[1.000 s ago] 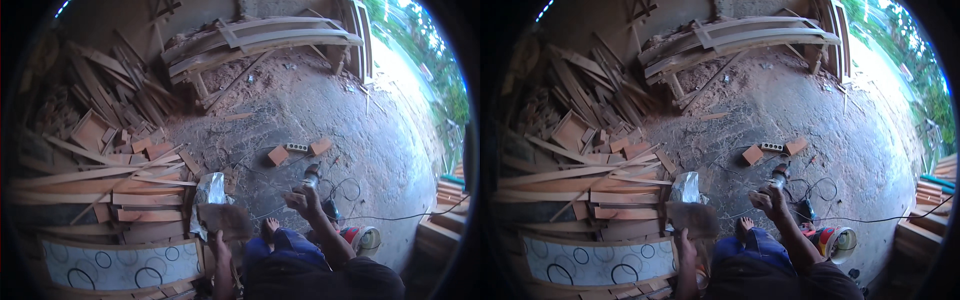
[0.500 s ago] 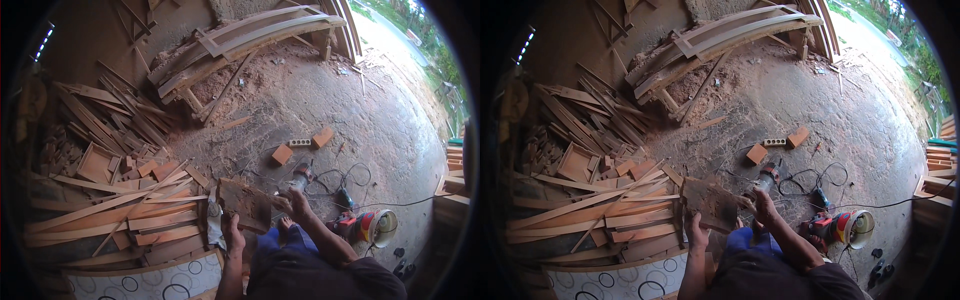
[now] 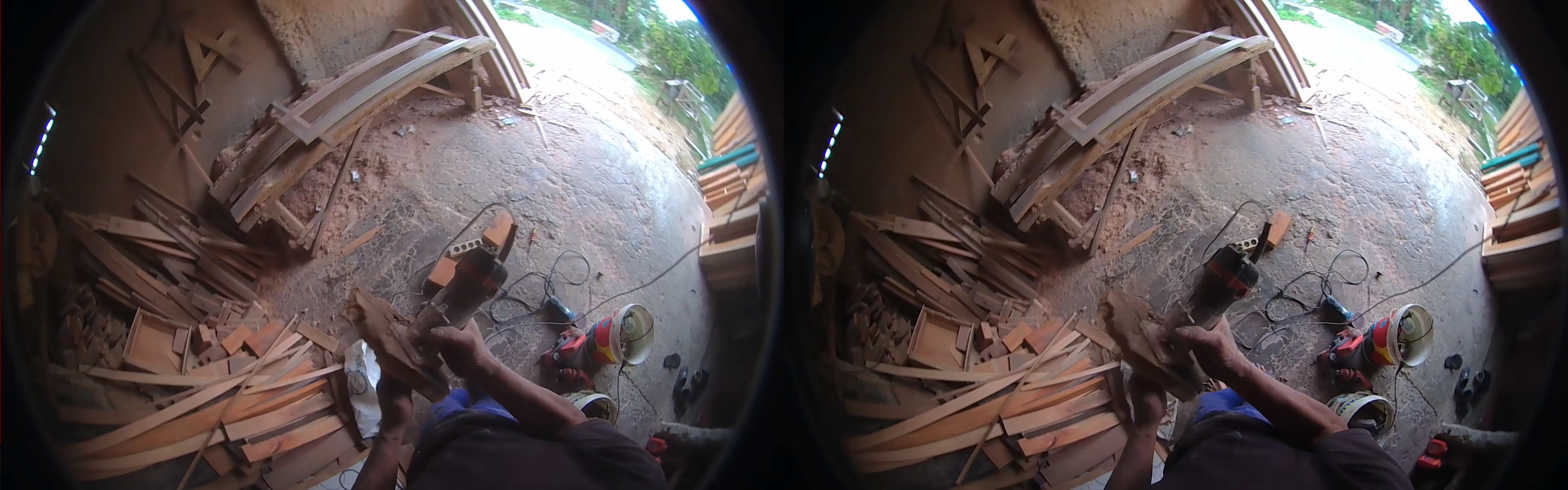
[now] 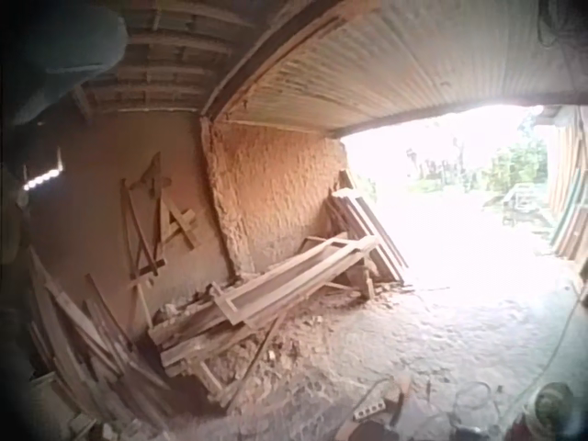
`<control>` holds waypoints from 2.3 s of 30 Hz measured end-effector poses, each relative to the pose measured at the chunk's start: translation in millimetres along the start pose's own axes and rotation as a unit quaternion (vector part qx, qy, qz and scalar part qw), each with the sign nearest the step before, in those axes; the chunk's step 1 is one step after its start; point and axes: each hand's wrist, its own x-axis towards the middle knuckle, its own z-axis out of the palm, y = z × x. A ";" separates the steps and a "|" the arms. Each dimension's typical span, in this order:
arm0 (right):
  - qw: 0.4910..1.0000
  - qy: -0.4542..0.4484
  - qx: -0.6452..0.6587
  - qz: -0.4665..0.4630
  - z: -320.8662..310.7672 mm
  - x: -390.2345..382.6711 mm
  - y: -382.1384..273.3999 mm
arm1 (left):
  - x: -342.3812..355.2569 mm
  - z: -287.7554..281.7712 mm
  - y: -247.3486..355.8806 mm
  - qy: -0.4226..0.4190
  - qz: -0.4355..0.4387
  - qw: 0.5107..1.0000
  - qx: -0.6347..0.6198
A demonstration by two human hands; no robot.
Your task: The person uses a handheld router to shape the inner edges of a wooden frame, moving the tool along the wood while holding the frame in place by hand and foot.
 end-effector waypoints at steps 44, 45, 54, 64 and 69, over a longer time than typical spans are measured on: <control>0.997 -0.079 -0.017 0.002 23.7 -22.7 40.1 | -8.8 -49.0 4.9 -0.028 0.169 0.558 0.812; 0.996 -0.085 -0.018 0.023 21.0 -19.2 43.1 | -11.8 -51.1 -5.4 0.009 0.218 0.439 0.872; 0.987 -0.116 -0.108 0.006 22.4 -3.2 22.9 | 20.8 -36.5 48.6 -0.100 0.003 0.913 0.397; 0.957 -0.103 -0.258 0.078 -18.2 18.6 -55.0 | -80.0 -199.9 -161.1 0.282 -0.303 0.883 -0.222; 0.950 -0.016 -0.301 0.079 -35.5 10.5 -83.4 | -181.4 -224.1 -230.8 0.434 -0.400 0.806 -0.045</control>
